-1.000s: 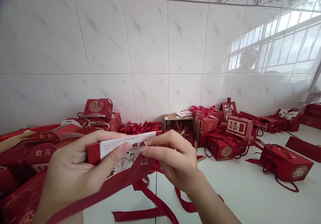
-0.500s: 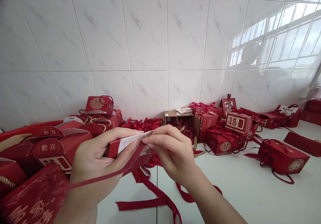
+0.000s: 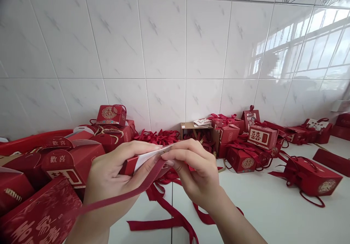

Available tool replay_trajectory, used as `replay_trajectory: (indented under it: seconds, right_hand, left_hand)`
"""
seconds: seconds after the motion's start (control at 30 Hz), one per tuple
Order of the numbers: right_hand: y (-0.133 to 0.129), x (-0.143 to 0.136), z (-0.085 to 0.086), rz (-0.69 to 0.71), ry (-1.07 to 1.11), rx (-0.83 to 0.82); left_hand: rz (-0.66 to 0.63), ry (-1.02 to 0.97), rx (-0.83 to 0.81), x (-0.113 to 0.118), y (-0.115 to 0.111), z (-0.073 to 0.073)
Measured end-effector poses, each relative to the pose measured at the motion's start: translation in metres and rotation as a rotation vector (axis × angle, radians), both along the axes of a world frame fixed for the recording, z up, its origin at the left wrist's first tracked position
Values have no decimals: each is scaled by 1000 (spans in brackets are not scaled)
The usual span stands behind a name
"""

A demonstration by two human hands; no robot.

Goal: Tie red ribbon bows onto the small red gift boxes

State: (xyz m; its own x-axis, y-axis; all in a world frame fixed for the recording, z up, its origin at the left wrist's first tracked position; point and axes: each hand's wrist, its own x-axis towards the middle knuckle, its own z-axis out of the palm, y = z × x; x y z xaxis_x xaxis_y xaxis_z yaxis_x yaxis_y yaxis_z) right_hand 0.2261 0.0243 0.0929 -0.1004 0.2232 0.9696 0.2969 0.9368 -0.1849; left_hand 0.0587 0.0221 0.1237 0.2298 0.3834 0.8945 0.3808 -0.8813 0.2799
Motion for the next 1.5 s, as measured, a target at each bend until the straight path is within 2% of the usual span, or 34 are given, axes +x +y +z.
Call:
replay_trajectory:
  seconds: [0.13,0.4,0.53,0.6,0.7,0.77,0.9,1.0,1.17,1.3,1.37,1.43,1.5]
  right_hand:
    - [-1,-1,0,-48,-13,-3]
    - [0,-3,-4,-219,40,175]
    - [8,-5,-7,-292,233,223]
    - [11,-5,-7,-253,324,172]
    - [11,-3,-5,-42,288,-63]
    - [10,-2,-4,34,297,-175]
    - [10,-1,-3,-83,428,-192]
    - [12,-1,-1,-118,454,-231]
    - [11,3,4,-126,352,-268]
    - [8,7,7,-133,239,-270]
    - [6,9,6,-129,193,-240]
    - [5,10,4,-126,122,-163]
    - [3,10,3,-123,51,-47]
  left_hand:
    - [-17,-3,-9,0,0,0]
    - [-100,-9,-118,3,-4,1]
    - [-145,-30,-126,4,-4,-1]
    - [-209,-57,-126,7,-3,-2]
    - [-301,-131,-158,15,-1,-5]
    - [-317,-167,-192,20,1,-6]
    - [-301,-128,-309,20,5,-5]
    - [-235,-124,-347,11,8,-2]
    - [-144,-401,-222,-5,5,7]
    - [31,-245,-150,-14,4,9]
    - [74,-157,-121,-16,6,7]
    - [32,-111,-107,-16,8,6]
    - [-67,-76,-139,-15,9,6]
